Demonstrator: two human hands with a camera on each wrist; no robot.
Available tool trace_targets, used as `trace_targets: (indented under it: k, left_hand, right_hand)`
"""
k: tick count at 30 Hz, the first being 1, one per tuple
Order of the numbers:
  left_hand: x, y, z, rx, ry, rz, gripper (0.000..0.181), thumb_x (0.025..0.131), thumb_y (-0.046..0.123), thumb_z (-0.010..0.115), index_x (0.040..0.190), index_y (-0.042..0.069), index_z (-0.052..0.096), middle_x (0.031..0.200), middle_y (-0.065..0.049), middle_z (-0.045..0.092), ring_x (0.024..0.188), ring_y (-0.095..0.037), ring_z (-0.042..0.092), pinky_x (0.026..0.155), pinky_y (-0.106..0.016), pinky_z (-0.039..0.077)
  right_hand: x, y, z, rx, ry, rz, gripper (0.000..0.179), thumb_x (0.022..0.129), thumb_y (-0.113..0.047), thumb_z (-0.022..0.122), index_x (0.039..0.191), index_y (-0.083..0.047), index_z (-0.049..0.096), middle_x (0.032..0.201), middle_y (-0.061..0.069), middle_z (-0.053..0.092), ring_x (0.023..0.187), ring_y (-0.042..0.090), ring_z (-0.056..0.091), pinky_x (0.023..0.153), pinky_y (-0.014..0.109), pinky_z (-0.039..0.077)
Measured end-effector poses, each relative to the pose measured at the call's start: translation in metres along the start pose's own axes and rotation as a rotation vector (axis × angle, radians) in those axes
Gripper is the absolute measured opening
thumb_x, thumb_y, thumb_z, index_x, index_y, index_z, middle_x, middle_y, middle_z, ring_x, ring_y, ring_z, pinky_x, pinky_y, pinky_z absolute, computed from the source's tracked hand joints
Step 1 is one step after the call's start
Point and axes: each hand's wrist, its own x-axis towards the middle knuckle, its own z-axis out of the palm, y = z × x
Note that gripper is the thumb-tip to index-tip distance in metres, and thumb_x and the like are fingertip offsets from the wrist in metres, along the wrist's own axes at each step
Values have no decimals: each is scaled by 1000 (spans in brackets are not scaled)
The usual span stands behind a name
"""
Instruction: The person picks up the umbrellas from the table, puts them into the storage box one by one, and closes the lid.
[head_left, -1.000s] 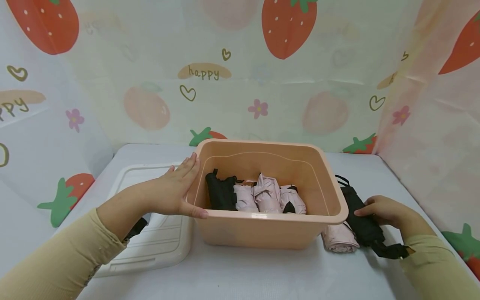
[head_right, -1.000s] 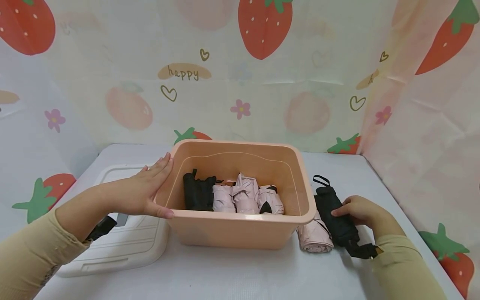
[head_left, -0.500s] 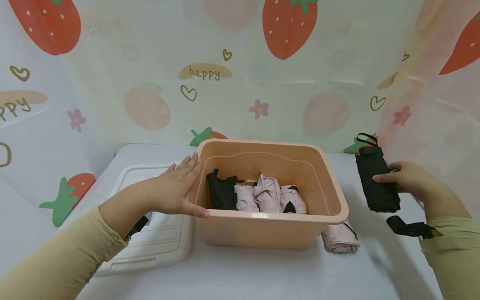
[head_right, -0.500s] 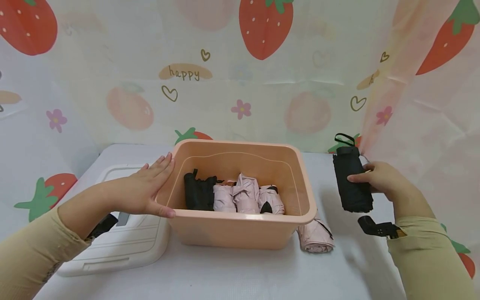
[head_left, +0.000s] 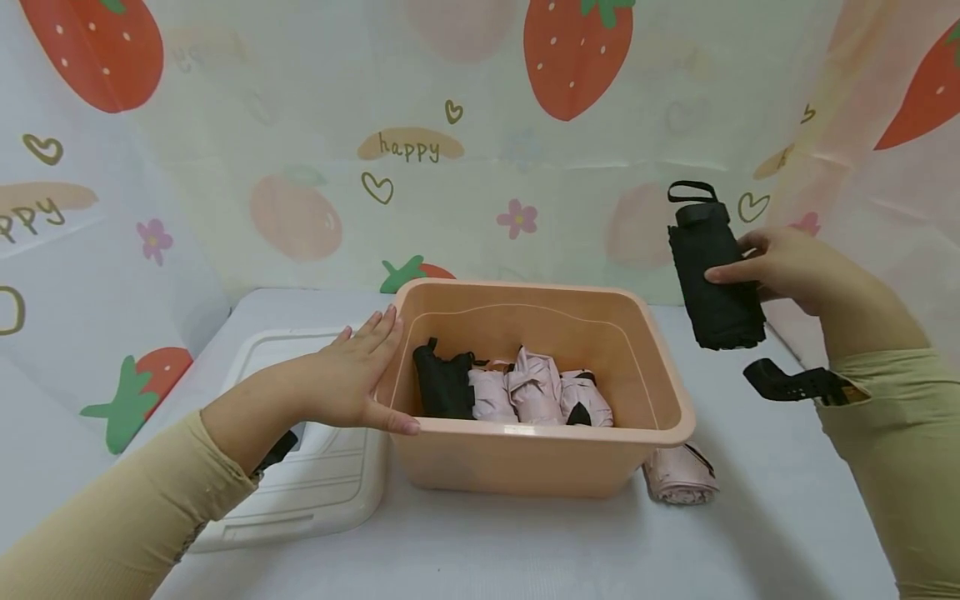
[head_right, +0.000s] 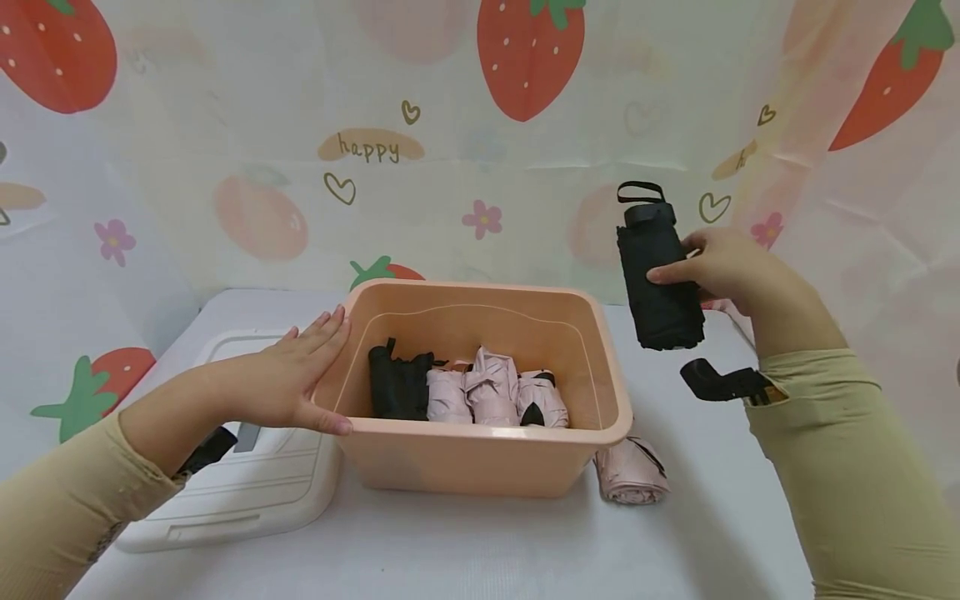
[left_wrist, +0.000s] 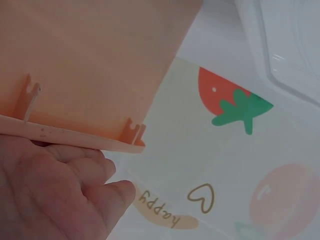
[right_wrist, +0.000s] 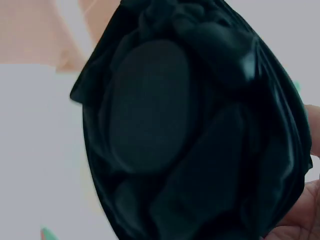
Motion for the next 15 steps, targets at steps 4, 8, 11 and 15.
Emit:
trace_targets:
  k: [4, 8, 11, 15]
  left_hand:
    - [1, 0, 1, 3, -2, -6, 131, 59, 87, 44, 145, 0, -3, 151, -14, -12, 138, -31, -11, 108, -55, 3]
    - [1, -1, 1, -3, -2, -7, 131, 59, 87, 45, 145, 0, -3, 151, -14, -13, 138, -30, -11, 108, -55, 3]
    - [0, -1, 1, -10, 1, -6, 131, 59, 86, 46, 145, 0, -4, 151, -14, -13, 138, -30, -11, 108, -55, 3]
    - [0, -1, 2, -20, 2, -8, 131, 59, 86, 46, 145, 0, -4, 151, -14, -14, 138, -30, -11, 108, -55, 3]
  right_hand:
    - [6, -29, 10, -33, -19, -6, 82, 82, -45, 65, 130, 12, 30, 119, 32, 45, 96, 41, 59, 85, 49, 47]
    - [11, -53, 25, -19, -45, -31, 75, 82, -41, 66, 127, 11, 35, 117, 30, 49, 92, 38, 62, 84, 48, 48]
    - [16, -67, 39, 1, -74, -58, 66, 83, -35, 66, 123, 10, 40, 113, 28, 52, 87, 33, 64, 82, 46, 50]
    - [23, -80, 58, 18, -123, -83, 60, 83, -29, 67, 122, 10, 42, 111, 26, 53, 85, 28, 64, 78, 42, 52]
